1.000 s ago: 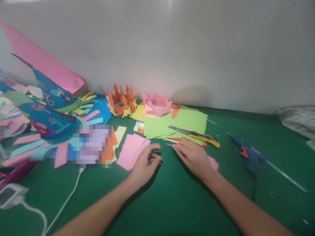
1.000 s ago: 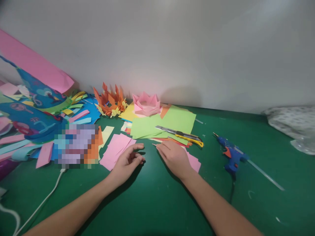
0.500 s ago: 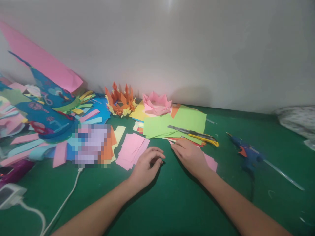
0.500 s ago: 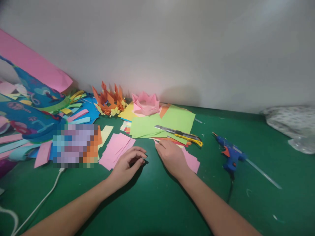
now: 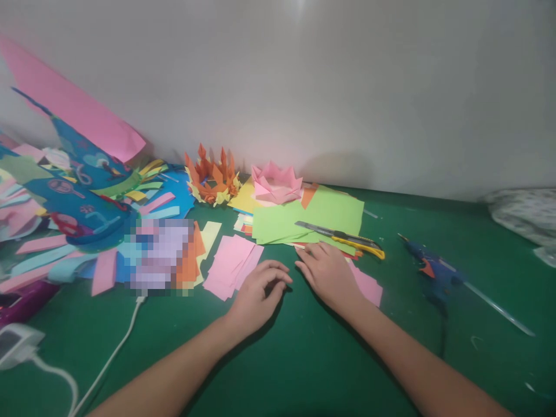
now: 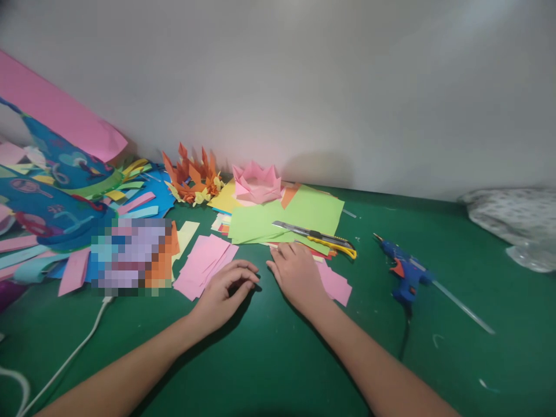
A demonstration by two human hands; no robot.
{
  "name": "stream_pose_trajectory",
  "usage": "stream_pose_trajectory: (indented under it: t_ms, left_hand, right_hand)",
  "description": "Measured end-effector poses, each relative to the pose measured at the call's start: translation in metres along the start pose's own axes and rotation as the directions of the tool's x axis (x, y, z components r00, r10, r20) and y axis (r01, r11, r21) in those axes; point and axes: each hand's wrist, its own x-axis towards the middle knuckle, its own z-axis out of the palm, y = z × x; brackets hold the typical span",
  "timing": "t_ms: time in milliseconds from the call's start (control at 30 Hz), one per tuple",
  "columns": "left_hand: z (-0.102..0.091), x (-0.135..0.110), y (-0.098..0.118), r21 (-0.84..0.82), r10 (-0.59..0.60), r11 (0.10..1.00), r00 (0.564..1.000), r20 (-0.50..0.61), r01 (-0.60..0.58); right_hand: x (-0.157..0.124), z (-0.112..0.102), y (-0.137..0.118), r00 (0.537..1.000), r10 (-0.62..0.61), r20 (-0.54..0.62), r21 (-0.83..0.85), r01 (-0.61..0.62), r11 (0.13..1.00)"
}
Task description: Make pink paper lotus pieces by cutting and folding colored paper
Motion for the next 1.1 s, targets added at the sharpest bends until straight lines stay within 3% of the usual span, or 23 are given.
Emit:
stream_pose_trajectory:
  t_ms: [200, 300, 367, 467, 533, 600, 833, 1100]
  left_hand:
    - [0.001, -0.002, -0.002, 0.042, 0.058, 0.997, 0.998, -0.001, -0.058]
    - [-0.009, -0.001, 0.0, 0.174, 0.145, 0.974, 0.989, -0.004, -0.142]
    - [-0.022, 0.0, -0.001, 0.376, 0.214, 0.909, 0.976, -0.048, -0.18]
    - [-0.043, 0.003, -0.009, 0.668, 0.201, 0.742, 0.968, -0.154, -0.048]
    - [-0.053, 0.005, -0.017, 0.757, 0.147, 0.653, 0.976, -0.161, 0.026]
    - [-0.056, 0.006, -0.023, 0.784, 0.125, 0.621, 0.982, -0.138, 0.031]
    - [-0.056, 0.006, -0.027, 0.696, 0.125, 0.718, 0.985, -0.119, -0.008]
    - [-0.064, 0.008, -0.03, 0.63, 0.065, 0.773, 0.979, -0.195, 0.074]
  right_hand:
    - [-0.003, -0.008, -0.006, 0.999, 0.047, 0.012, -0.047, -0.046, 0.998]
    - [-0.004, -0.005, -0.004, 0.998, 0.053, 0.013, -0.031, -0.053, 0.998]
    - [-0.005, -0.003, -0.002, 0.998, 0.066, -0.005, 0.006, -0.066, 0.998]
    - [-0.005, -0.001, 0.001, 0.996, 0.074, -0.052, 0.055, -0.071, 0.996]
    - [-0.005, -0.001, 0.002, 0.995, 0.064, -0.075, 0.063, -0.059, 0.996]
    - [-0.005, -0.001, 0.003, 0.995, 0.058, -0.084, 0.071, -0.052, 0.996]
    - [-0.006, -0.007, -0.005, 0.992, 0.053, -0.112, 0.207, -0.029, 0.978]
    - [-0.007, -0.008, -0.011, 0.993, 0.018, -0.114, 0.326, 0.021, 0.945]
